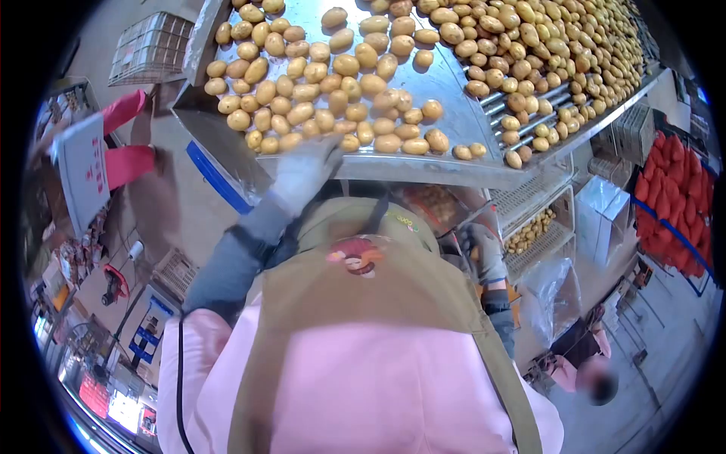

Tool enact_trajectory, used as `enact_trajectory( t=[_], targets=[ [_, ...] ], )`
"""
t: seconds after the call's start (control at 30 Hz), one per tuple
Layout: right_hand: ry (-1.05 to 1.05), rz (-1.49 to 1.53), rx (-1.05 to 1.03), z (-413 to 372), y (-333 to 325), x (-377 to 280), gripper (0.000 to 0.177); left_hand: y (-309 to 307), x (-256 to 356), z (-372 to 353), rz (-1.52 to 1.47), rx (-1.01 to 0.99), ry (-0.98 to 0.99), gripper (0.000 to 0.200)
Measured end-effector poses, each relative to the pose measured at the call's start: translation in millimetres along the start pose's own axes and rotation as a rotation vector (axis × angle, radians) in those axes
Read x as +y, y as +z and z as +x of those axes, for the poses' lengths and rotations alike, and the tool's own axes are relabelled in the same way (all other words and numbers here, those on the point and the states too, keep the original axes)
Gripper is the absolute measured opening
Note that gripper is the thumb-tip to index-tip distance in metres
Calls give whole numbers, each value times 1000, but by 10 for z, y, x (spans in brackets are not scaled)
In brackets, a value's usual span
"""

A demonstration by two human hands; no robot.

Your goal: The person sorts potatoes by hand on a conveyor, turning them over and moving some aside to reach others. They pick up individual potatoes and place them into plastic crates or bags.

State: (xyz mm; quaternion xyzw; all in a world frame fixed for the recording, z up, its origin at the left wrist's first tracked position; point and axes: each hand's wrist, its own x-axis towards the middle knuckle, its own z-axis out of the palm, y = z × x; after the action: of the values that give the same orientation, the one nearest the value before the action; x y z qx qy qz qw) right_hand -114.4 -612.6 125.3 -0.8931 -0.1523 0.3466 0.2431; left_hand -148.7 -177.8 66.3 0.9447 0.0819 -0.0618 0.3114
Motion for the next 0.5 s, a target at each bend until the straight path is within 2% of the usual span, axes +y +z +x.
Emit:
enact_trajectory(
  t=[0.07,0.1,0.13,0.17,0.23,0.27,0.3,0.33,0.37,0.4,0.43,0.5],
  targets=[
    [490,46,260,-141,431,1198,47,413,-65,262,123,-83,67,36],
    [627,-167,349,-93,396,1050,46,535,-64,379,187,-116,96,37],
    [488,-159,325,-41,301,856,46,531,-15,411,151,-128,95,44],
    [349,-152,300,101,132,599,45,498,83,491,106,-209,4,47],
    [305,254,210,415,-97,-85,46,328,334,664,18,-377,-178,52],
    [374,654,144,653,-117,-372,48,219,421,653,-51,-385,-304,58],
    [-16,272,100,789,-54,-573,51,170,483,552,-126,-290,-290,56],
    [-391,-105,199,924,8,-775,54,183,556,397,-249,-210,-160,54],
    [-339,232,138,991,146,-929,53,215,641,268,-372,-129,-32,53],
    [-285,626,94,1058,285,-1082,51,109,778,245,-226,-204,112,48],
    [-229,971,81,1125,424,-1235,50,47,733,276,-129,-137,42,46],
    [-518,311,306,1212,352,-1362,42,-79,422,488,71,-3,-76,42]
  ],
)
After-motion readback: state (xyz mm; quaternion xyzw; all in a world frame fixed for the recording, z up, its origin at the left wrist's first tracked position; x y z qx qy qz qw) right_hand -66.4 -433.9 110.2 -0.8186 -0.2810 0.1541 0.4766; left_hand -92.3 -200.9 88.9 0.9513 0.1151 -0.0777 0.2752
